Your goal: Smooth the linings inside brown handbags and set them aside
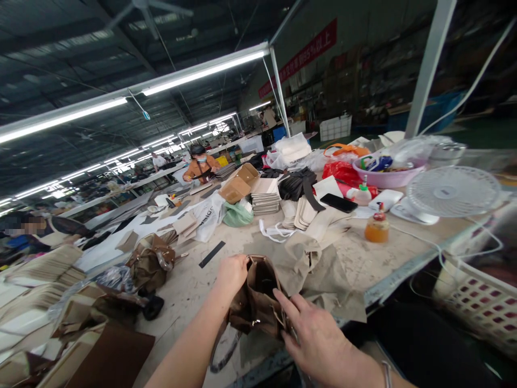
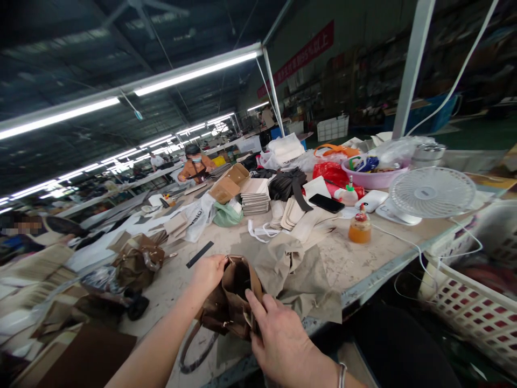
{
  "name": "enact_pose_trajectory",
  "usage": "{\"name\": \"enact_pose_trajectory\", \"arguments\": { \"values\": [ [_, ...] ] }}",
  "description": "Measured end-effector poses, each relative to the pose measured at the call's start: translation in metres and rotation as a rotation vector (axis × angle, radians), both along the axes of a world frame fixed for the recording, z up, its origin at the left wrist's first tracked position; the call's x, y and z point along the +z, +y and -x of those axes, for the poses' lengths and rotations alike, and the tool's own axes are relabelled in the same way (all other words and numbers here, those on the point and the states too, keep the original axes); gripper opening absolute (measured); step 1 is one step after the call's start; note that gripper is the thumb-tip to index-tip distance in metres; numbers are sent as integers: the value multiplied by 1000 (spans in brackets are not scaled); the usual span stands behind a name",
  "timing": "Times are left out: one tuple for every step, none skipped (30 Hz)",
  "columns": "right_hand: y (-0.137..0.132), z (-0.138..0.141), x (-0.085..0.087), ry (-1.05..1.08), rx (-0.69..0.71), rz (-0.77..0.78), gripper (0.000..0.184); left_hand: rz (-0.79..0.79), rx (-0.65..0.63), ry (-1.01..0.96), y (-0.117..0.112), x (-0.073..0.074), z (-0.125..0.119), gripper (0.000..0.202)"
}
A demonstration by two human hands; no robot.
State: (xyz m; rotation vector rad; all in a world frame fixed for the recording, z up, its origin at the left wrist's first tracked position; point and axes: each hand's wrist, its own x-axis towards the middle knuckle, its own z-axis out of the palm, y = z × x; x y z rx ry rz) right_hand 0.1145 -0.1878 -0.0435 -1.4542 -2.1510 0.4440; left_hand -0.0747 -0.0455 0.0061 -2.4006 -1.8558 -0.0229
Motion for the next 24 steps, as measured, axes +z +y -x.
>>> {"name": "enact_pose_trajectory", "arguments": {
  "values": [
    [1,0,1,-4,-9,-6,68,-1,-4,5,0,0,1,32],
    [2,-1,2,-7,-16,-12,67,-2,-6,10,-1,-1,2,31],
    [2,-1,3,-11,-20,-19,67,-1,-7,14,-1,-1,3,31],
    [3,-2,3,-14,-21,-25,67,2,-4,18,-1,-2,4,31],
    [5,-3,3,-15,-23,-29,67,7,2,21,-1,-2,6,32],
    [6,-4,2,-13,-27,-34,68,14,10,25,0,-2,7,32],
    [8,-5,0,-8,-35,-37,70,22,20,27,0,-2,9,33],
    [10,-7,-2,0,-50,-40,71,30,32,29,0,-1,10,33],
    [13,-9,-5,13,-71,-41,73,39,45,30,-1,0,12,34],
    [16,-11,-8,29,-91,-40,74,45,60,30,-1,2,14,35],
    [20,-14,-11,50,-108,-39,73,51,75,28,-2,4,15,36],
    [25,-18,-14,78,-115,-40,71,56,93,25,-3,6,17,37],
    [30,-21,-15,110,-108,-41,67,60,112,21,-5,10,19,38],
    [36,-25,-16,142,-87,-45,60,65,131,16,-7,13,22,39],
    [42,-28,-14,171,-58,-50,51,71,149,10,-10,18,25,39],
    [50,-32,-12,195,-22,-57,43,78,164,2,-14,22,29,37],
    [57,-35,-8,213,20,-64,36,85,175,-7,-18,26,34,35],
    [66,-39,-3,226,67,-72,31,92,184,-16,-24,30,39,32],
    [74,-41,2,236,118,-78,29,99,190,-25,-30,33,45,29],
    [83,-43,7,241,173,-84,28,106,198,-33,-37,35,50,26],
    [91,-45,12,240,230,-85,28,109,209,-40,-43,37,56,23],
    [99,-46,15,234,281,-85,27,97,219,-50,-50,38,60,19],
    [105,-46,17,228,318,-86,27,67,215,-67,-57,39,63,20],
    [111,-46,17,222,342,-90,27,31,185,-92,-63,40,65,29]
  ]
}}
